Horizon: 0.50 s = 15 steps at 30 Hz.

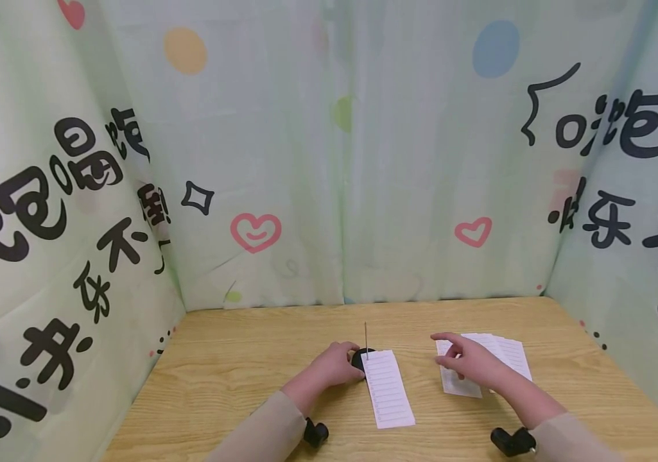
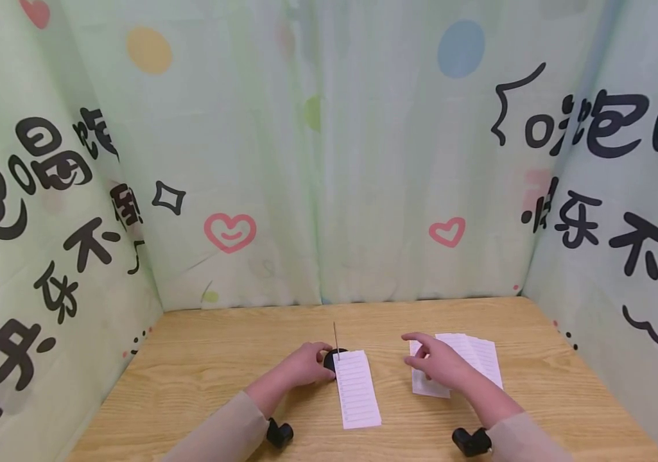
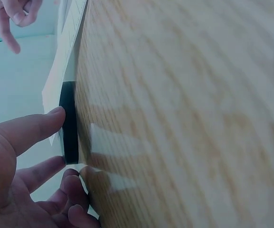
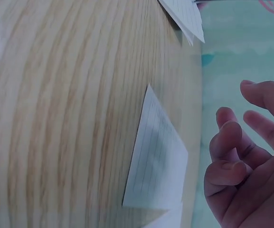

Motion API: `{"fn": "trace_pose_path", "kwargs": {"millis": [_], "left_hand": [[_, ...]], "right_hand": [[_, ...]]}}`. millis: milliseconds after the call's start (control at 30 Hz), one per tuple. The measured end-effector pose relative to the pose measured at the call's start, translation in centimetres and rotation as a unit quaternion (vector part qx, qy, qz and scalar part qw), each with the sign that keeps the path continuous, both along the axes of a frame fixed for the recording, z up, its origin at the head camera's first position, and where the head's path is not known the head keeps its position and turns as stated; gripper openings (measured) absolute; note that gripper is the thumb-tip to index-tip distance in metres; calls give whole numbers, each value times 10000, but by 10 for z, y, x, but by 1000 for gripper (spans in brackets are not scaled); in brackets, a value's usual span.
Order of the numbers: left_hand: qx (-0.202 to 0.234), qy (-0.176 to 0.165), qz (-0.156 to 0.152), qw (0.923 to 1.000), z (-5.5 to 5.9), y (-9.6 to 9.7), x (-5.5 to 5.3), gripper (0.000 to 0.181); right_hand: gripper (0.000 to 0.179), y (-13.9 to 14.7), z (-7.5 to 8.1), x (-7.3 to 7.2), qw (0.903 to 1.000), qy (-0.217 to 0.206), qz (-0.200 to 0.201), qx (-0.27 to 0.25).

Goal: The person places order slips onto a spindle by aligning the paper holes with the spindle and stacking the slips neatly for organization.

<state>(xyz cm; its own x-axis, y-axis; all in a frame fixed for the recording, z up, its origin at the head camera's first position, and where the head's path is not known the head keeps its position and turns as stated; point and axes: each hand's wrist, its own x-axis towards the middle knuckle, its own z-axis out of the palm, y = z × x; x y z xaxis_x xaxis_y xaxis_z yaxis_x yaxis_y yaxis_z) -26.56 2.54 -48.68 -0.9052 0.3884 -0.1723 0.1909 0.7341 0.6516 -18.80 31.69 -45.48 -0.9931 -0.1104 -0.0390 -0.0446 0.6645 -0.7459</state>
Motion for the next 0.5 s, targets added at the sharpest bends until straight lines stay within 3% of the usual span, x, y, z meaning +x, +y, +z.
{"fn": "trace_pose_path", "kwargs": {"millis": [267,500], "left_hand": [[-114,90,-51,9999,0,0,0,59],[-140,63,-35,9999,6,0,2,59]], "right_hand": [[51,35,0,2,9993,194,-168,255],[55,68,-1,6,9965,37,-548,626]]}}
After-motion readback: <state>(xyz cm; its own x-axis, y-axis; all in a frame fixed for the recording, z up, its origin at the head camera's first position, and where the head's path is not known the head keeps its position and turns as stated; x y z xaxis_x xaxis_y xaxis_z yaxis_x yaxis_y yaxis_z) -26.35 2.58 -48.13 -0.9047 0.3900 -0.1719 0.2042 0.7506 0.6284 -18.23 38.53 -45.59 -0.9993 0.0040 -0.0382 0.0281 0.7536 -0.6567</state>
